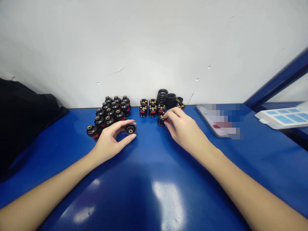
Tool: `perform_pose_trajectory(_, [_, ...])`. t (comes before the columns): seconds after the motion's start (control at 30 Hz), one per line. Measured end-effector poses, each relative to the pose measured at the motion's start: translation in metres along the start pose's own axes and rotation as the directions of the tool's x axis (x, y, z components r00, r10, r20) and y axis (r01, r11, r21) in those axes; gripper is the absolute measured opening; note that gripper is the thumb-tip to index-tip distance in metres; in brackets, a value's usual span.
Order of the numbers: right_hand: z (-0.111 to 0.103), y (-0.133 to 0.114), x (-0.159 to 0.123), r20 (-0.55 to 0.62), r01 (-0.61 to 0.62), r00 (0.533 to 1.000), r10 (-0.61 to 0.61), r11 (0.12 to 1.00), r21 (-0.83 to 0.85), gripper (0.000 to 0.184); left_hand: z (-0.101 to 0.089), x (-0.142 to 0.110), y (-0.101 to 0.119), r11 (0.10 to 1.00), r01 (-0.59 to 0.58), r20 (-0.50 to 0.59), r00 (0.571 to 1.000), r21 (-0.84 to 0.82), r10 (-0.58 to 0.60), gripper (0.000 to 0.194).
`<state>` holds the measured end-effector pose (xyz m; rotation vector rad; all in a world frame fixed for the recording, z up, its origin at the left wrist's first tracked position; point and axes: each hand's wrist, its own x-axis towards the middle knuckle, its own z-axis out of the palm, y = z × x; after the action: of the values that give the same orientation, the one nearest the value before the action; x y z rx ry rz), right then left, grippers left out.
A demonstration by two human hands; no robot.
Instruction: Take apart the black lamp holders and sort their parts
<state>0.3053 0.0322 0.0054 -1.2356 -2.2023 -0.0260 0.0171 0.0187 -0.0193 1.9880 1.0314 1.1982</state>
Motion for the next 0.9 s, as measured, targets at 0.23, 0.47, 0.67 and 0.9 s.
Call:
perform_pose_trajectory(0.23, [0.000,0.008,-0.004,-0.038,-0.084,0.996,0.079,0.985,-0.149,0.028,0.000,0.000,0.003,1.000,0.023,-0.002,1.000,0.006,-0.023,0.040])
perform_pose_trajectory(0.47, [0.010,0.011,-0.007,-0.011,-0.075,0.997,0.075,0.961,-0.265,0.048,-0.002,0.001,0.004,0.996,-0.077,-0.015,0.997,0.054,0.078,0.038])
perform_pose_trajectory(0.67, [0.009,0.008,-0.006,-0.030,-0.083,0.996,0.079,0.979,-0.187,0.061,0.000,0.001,0.001,0.997,-0.068,-0.012,0.998,0.041,0.069,0.048])
perform_pose_trajectory(0.9, [-0.004,-0.027,-0.002,-0.012,0.218,0.975,-0.220,0.956,0.195,0.033,-0.002,-0.001,0.003,0.996,-0.078,0.059,0.995,0.042,0.075,0.062])
